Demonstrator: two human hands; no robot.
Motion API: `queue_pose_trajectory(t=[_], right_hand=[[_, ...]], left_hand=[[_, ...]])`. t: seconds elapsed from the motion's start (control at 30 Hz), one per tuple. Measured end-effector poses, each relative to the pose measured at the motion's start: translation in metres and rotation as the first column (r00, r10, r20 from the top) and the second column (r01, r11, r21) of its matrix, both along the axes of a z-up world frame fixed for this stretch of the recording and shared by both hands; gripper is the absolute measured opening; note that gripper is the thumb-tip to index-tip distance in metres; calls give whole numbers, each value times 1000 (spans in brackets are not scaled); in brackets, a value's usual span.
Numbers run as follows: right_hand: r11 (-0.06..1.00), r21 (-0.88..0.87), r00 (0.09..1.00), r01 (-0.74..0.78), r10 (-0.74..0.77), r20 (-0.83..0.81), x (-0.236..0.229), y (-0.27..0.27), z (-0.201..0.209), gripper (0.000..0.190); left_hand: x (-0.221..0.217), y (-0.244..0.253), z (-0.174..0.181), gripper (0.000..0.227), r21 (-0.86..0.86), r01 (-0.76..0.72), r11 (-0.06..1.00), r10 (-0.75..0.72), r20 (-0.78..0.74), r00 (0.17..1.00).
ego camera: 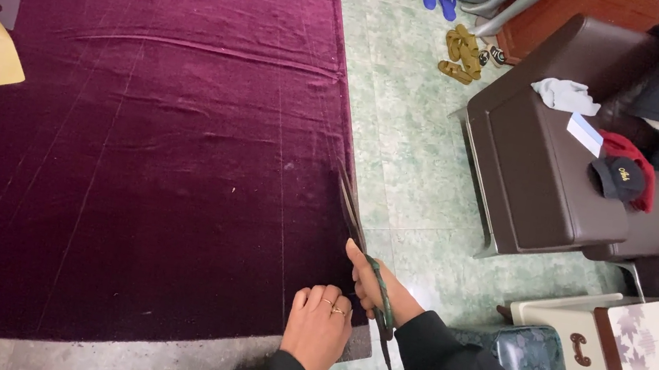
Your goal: The person uses a pair of large green-handled shears to cut a large piece of dark purple fabric laid out on a table. They follow pre-drawn white chalk lines, cutting along straight edges and curved sections to separate a specific shape from the main material.
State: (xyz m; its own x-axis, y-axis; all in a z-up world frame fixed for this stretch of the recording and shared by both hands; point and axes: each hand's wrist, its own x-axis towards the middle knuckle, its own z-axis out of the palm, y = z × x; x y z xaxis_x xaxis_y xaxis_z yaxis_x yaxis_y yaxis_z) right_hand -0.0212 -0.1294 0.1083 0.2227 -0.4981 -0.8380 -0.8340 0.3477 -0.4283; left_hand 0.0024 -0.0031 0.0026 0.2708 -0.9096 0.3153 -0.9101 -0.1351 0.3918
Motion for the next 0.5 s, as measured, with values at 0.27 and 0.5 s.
queue_pose_trajectory(t=[0.27, 0.5], right_hand=[[997, -5, 996, 81, -81, 42, -2, 1, -10, 60], [993, 116, 999, -5, 1, 33, -8, -5, 15, 63]], left_hand=[[1, 1, 1, 9, -23, 3, 1000, -4, -11, 1000], [2, 1, 10, 14, -112, 6, 994, -6, -1, 1000]])
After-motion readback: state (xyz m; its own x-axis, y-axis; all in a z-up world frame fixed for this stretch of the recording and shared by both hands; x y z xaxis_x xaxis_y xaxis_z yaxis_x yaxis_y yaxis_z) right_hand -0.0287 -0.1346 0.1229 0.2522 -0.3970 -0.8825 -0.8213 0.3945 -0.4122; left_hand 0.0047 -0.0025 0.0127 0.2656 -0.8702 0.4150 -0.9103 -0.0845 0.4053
